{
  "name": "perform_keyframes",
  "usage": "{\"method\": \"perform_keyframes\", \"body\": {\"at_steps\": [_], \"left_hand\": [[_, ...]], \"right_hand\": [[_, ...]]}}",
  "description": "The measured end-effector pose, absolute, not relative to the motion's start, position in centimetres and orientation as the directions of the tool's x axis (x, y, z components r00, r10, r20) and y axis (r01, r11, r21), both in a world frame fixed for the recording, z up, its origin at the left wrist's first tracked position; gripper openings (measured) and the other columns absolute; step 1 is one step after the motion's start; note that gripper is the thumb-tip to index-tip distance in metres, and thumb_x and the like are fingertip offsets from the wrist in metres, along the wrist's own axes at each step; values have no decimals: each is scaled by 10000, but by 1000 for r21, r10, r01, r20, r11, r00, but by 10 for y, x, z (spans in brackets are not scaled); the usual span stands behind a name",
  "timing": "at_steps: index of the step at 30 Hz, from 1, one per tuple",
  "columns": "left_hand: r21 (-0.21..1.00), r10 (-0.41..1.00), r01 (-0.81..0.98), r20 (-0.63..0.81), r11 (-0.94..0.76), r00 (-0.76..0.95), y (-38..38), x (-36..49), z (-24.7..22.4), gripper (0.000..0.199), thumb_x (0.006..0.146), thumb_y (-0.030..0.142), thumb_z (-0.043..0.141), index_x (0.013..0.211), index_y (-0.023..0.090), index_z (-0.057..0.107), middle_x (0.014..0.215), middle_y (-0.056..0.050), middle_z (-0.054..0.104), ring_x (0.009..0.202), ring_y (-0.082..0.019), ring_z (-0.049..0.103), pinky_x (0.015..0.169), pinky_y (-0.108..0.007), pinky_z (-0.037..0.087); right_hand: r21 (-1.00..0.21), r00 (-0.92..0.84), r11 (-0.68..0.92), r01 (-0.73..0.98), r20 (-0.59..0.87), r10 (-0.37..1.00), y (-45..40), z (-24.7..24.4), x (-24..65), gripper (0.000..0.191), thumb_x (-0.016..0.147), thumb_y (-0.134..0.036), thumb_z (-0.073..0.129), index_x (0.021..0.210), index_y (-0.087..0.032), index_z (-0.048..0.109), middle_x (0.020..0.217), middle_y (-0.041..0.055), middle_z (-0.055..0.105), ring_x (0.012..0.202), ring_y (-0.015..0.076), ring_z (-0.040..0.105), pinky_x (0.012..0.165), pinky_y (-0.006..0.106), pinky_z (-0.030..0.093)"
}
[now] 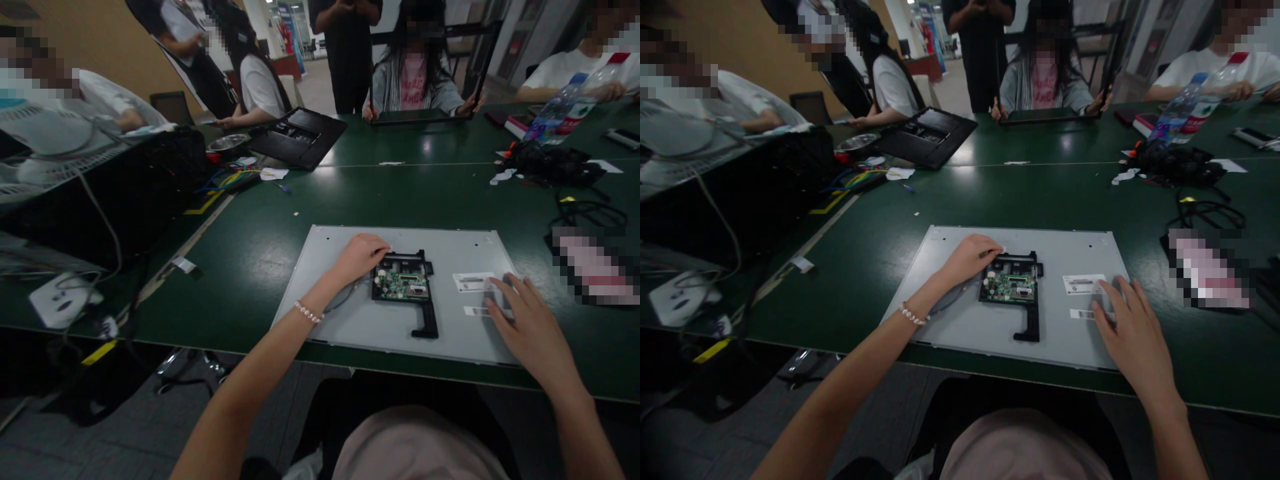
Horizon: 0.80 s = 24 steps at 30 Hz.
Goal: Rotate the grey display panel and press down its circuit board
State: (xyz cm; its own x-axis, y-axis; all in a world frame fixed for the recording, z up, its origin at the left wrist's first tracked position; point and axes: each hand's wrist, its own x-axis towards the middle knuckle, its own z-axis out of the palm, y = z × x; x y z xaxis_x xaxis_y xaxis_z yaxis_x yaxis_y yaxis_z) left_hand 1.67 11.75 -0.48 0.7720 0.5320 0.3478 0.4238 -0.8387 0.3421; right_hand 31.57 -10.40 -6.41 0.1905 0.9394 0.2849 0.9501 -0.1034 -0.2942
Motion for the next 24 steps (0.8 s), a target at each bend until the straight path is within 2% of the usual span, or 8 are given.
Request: {"method": "perform_keyframes", "body": {"at_steps": [5, 10, 13, 16, 20, 22, 24], "left_hand": [[452, 616, 436, 415, -778, 669, 115, 9, 9, 229, 937, 221, 508, 952, 159, 728, 975, -63, 748, 939, -163, 676, 897, -318, 498], [437, 769, 632, 361, -639, 528, 119, -32, 35, 242, 905, 219, 505, 962, 155, 732, 1015, -69, 740, 963, -185, 669, 904, -312, 495], [328, 877, 826, 314, -459, 363, 121, -72, 45, 279, 900, 237, 477, 1001, 161, 725, 1047, -82, 727, 986, -216, 657, 922, -332, 482], [159, 937, 969, 325, -187, 127, 120, -117, 45, 334, 899, 268, 461, 1114, 135, 678, 1156, -137, 675, 1041, -272, 627, 928, -384, 466], [-41, 929, 986, 342, 164, -140, 115, -178, 41, 498, 878, 349, 498, 1300, 87, 532, 1292, -238, 554, 1140, -372, 535, 891, -472, 439], [-89, 923, 968, 331, 235, -194, 112, -205, 42, 562, 871, 382, 499, 1332, 59, 477, 1340, -261, 502, 1188, -402, 478, 900, -511, 415], [-78, 923, 958, 302, 275, -240, 108, -229, 47, 566, 866, 391, 487, 1304, 32, 480, 1342, -277, 491, 1185, -415, 462, 892, -535, 398]], "right_hand": [[-289, 170, -79, 954, 308, 936, -105, -64, 316, 586, 949, -531, 368, 1378, -155, 506, 1513, 183, 407, 1429, 394, 293, 1092, 600, 341], [-284, 174, -83, 955, 311, 934, -106, -66, 316, 592, 946, -537, 364, 1385, -164, 499, 1514, 178, 405, 1428, 397, 295, 1086, 604, 348], [-283, 174, -87, 955, 300, 938, -106, -68, 317, 592, 941, -544, 365, 1379, -170, 502, 1511, 180, 409, 1426, 407, 298, 1078, 613, 356], [-286, 178, -93, 954, 287, 941, -105, -69, 317, 597, 935, -560, 359, 1363, -175, 516, 1512, 184, 408, 1419, 418, 306, 1061, 626, 369], [-282, 176, -95, 955, 281, 943, -106, -69, 315, 611, 931, -564, 351, 1363, -165, 517, 1515, 187, 404, 1427, 413, 292, 1078, 614, 357], [-278, 174, -92, 956, 285, 943, -106, -67, 314, 618, 930, -567, 345, 1362, -159, 515, 1512, 191, 407, 1429, 410, 290, 1086, 615, 345], [-278, 176, -93, 956, 288, 941, -106, -65, 312, 616, 932, -567, 338, 1365, -164, 511, 1516, 188, 403, 1429, 407, 292, 1083, 616, 347]]}}
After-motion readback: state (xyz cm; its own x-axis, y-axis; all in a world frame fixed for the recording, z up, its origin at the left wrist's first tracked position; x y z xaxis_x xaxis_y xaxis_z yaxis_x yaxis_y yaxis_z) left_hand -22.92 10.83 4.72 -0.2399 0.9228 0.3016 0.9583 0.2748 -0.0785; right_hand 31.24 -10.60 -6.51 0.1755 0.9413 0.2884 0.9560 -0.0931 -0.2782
